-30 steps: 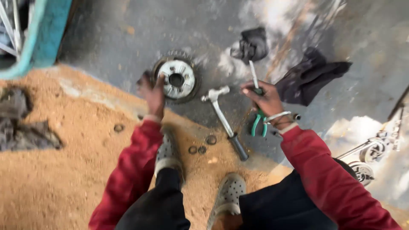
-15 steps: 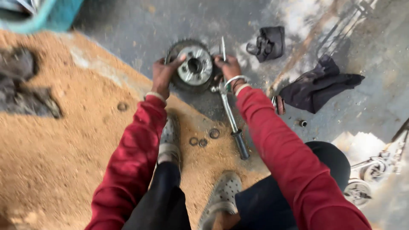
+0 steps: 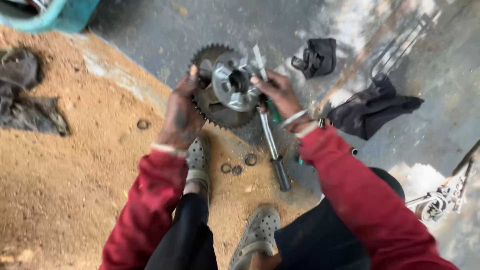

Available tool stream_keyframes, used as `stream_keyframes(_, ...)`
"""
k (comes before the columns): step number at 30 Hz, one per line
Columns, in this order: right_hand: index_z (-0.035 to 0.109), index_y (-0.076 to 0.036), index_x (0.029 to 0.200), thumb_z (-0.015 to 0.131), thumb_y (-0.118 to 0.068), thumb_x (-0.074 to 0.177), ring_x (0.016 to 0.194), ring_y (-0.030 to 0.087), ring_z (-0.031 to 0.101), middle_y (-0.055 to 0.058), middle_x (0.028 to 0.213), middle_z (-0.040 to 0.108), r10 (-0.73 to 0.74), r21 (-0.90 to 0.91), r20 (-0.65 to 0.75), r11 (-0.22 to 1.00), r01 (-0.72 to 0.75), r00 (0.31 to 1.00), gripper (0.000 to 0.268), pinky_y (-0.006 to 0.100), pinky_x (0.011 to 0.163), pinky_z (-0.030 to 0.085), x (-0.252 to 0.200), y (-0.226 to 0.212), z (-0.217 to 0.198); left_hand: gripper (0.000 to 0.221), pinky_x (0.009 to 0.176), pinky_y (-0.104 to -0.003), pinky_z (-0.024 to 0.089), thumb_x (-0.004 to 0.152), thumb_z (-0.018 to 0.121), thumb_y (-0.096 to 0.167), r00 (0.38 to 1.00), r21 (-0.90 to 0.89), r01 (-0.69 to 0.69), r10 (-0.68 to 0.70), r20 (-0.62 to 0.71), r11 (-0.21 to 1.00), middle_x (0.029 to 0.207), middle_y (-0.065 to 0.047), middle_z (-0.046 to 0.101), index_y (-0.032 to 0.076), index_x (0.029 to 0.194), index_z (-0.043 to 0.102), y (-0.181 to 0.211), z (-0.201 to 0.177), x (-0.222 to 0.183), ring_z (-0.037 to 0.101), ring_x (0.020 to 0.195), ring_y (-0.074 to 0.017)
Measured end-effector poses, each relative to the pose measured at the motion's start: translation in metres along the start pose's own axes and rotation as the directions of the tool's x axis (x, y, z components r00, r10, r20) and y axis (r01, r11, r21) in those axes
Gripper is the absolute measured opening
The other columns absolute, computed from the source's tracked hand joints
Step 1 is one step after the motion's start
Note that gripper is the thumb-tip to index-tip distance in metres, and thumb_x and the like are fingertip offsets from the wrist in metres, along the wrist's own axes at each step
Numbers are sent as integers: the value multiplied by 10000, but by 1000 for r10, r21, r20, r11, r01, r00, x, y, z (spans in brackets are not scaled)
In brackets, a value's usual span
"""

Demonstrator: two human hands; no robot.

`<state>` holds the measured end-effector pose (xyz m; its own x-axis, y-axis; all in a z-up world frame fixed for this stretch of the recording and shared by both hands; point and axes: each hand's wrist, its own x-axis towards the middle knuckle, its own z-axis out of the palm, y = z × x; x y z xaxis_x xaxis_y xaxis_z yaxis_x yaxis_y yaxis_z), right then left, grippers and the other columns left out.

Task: Cleaning and prying parts of a motorcycle sprocket assembly during a repair task.

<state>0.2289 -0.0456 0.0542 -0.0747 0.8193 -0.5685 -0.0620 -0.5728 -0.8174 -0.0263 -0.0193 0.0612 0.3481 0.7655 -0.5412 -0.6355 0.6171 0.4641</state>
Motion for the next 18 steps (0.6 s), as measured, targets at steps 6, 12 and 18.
stream_keyframes(6,655,19,1187,758,-248,930,493,81,583,47,847,721,-86,154,48,985,78,995,384,222,438,464,-75,-63,27,670,1204,-589,437,986,527,618,969,39,-123,112,218,992,1488,-154,539,158,1470,468,27,51,-60,546,1385,-321)
stream_keyframes(12,643,39,1225,757,-232,980,552,91,571,29,788,612,-39,54,6,998,39,999,382,243,472,462,-84,-34,49,895,1181,-534,397,918,466,733,992,-400,78,-29,126,913,1538,-166,504,113,1561,396,-20,1,-58,526,1388,-341)
stream_keyframes(18,480,1,1457,473,-246,980,748,165,708,113,916,699,358,551,-10,781,-294,933,537,266,652,613,-85,-61,46,858,1259,-491,365,1010,480,680,986,-132,-156,163,42,979,1588,-163,429,62,1590,345,-43,-51,-48,458,1436,-317)
